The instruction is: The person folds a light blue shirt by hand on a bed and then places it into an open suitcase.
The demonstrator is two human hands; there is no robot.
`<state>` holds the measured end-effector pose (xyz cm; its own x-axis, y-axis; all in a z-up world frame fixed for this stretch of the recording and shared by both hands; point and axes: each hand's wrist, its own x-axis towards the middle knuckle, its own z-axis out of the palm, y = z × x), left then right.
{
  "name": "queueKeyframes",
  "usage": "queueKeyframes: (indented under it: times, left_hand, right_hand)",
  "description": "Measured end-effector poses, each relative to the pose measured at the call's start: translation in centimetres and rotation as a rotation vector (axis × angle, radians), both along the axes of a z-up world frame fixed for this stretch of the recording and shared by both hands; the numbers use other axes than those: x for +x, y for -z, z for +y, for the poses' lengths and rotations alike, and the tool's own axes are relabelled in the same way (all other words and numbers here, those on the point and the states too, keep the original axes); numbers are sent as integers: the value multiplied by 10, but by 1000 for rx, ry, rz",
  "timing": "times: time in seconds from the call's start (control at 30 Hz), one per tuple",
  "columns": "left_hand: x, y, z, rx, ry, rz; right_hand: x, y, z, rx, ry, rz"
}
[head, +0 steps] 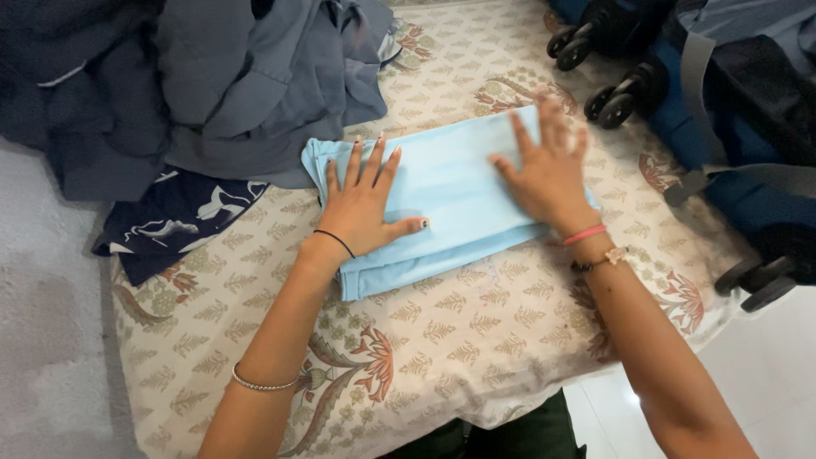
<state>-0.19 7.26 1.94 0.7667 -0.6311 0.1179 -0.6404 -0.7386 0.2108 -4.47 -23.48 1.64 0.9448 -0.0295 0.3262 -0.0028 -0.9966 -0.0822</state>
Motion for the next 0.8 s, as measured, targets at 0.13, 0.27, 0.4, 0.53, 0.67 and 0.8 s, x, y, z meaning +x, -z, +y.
queueKeyframes:
  times: [0.13,0.27,0.4,0.53,0.67,0.8]
  left_hand:
    - [0,-4,9,68,23,98]
    - [5,-4,23,132,48,178]
    - [5,-6,27,149,52,216]
    - [1,-13,27,150,44,233]
    - [-3,-24,13,313,-57,304]
    - [-10,-7,-30,122,-52,98]
  right_hand:
    - [-24,0,31,61,-260,100]
    - [-33,-3,20,66,-224,170]
    - [-46,-5,-6,30,-145,179]
    - [-56,-7,-15,82,-96,191]
    - [-46,-22,-10,32,-37,362]
    - [-25,-23,23,25,-109,290]
